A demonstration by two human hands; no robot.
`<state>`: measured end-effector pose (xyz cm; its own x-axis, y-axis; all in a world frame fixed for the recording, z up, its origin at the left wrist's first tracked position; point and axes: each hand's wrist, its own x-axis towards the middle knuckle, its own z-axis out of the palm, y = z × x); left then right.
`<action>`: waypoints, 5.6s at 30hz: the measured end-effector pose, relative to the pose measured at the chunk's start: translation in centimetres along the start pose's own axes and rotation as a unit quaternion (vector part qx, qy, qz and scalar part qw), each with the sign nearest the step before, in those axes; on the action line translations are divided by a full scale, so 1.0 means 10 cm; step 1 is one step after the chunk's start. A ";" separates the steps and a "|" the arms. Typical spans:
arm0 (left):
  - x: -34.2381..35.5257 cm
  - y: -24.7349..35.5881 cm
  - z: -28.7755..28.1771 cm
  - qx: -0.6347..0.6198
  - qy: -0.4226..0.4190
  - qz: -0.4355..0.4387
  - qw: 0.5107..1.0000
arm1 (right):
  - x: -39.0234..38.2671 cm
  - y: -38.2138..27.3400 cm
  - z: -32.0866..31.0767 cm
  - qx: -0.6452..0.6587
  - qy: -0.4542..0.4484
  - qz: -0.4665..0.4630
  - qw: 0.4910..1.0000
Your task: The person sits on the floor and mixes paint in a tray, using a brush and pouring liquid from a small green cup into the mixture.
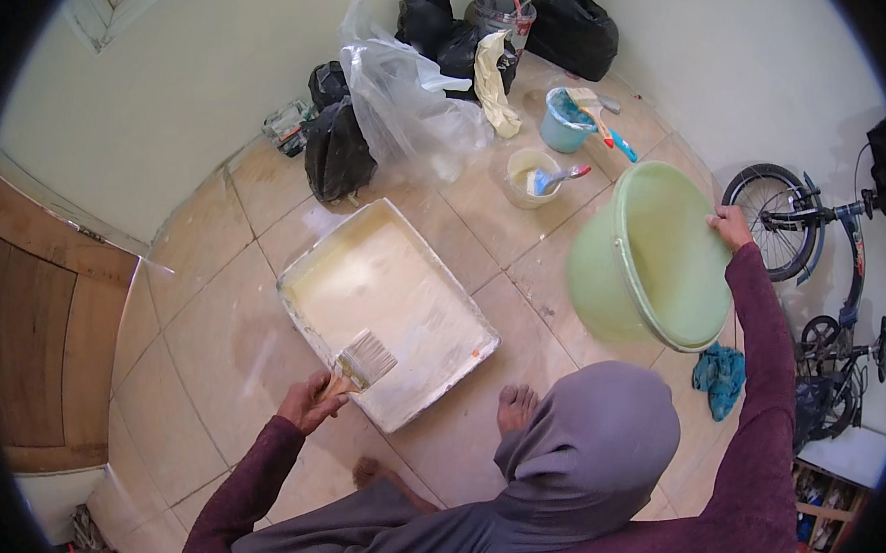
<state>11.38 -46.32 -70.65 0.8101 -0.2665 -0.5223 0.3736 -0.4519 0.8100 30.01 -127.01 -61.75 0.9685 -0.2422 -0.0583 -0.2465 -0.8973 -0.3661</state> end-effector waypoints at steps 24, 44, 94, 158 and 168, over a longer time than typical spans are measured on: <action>0.07 0.33 0.11 -0.055 0.042 -0.038 0.997 | 1.32 0.72 -0.41 -0.256 0.152 -0.070 0.952; 0.14 0.31 0.16 -0.060 0.011 -0.064 0.996 | 1.52 -2.35 0.49 -0.251 0.046 -0.154 0.955; -0.23 -0.05 -0.01 -0.106 0.131 0.027 0.985 | -2.09 -3.72 3.11 0.090 -0.012 -0.258 0.962; -0.24 -0.04 -0.11 -0.156 0.225 0.094 0.957 | -1.78 -4.05 3.50 0.096 -0.043 -0.326 0.939; -0.25 -0.03 -0.14 -0.150 0.237 0.065 0.958 | -1.71 -3.92 3.37 0.083 0.040 -0.339 0.936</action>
<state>9.90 -44.38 -69.23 0.9464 0.1437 -0.2894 0.3105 -0.1569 0.9375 24.38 -75.23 -77.69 0.8933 0.3289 0.3063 0.4386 -0.7867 -0.4344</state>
